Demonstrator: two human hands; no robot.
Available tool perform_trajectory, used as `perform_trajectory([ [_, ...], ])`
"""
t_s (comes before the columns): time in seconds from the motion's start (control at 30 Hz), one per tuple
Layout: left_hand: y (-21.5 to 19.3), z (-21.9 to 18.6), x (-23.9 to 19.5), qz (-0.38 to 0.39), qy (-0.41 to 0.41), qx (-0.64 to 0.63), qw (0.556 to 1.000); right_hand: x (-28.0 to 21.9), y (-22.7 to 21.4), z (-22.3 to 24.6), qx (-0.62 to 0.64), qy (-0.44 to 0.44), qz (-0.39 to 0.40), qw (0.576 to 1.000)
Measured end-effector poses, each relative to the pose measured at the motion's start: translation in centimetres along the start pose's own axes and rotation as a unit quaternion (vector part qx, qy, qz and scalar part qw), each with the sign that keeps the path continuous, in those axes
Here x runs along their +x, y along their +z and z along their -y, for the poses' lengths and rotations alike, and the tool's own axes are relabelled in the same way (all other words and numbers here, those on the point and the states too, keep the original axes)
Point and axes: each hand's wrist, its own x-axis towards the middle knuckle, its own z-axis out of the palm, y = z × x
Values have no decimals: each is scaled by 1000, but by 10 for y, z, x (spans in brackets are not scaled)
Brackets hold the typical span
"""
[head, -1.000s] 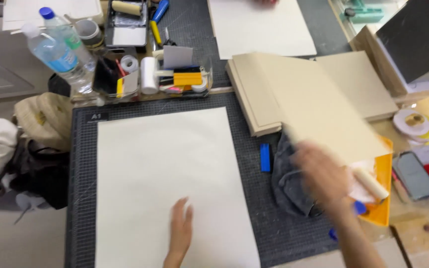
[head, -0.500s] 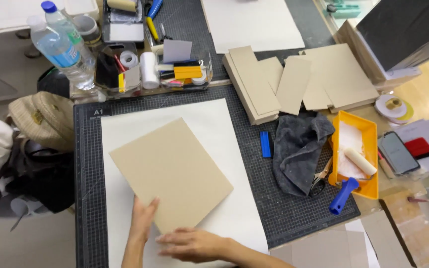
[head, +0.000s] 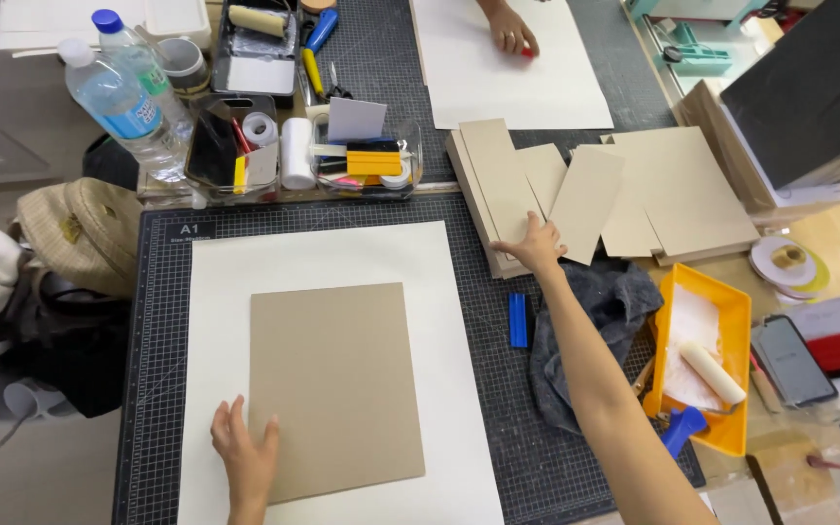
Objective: Applying glue to cardboard pieces using a roller and adhering them to a large sheet of paper, then smoothing it out with a squeegee.
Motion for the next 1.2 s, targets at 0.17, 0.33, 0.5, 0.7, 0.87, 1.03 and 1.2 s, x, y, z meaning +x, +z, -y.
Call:
perform_trajectory([
  [0.17, -10, 2, -36, -28, -7, 13, 999, -1, 9, 1, 1, -12, -7, 1000],
  [0.33, -7, 8, -46, -32, 8, 54, 998, -9, 8, 17, -33, -1, -25, 999],
  [0.5, -18, -3, -38, -20, -22, -16, 999, -18, -6, 24, -35, 2, -38, 999],
  [0.7, -14, -23, -27, 10, -56, -76, 995, -94, -89, 54, 204, 36, 81, 975],
  [0.87, 37, -96, -16, 162, -92, -317, 930, -139, -23, 21, 461, -60, 168, 869],
  [1.03, -23, -236, -9, 365, -180, -531, 743, -290, 65, 28, 524, -141, 221, 810],
  [1.2, -49, -199, -29, 406, -203, -560, 693, -387, 66, 44, 557, -64, 323, 763],
])
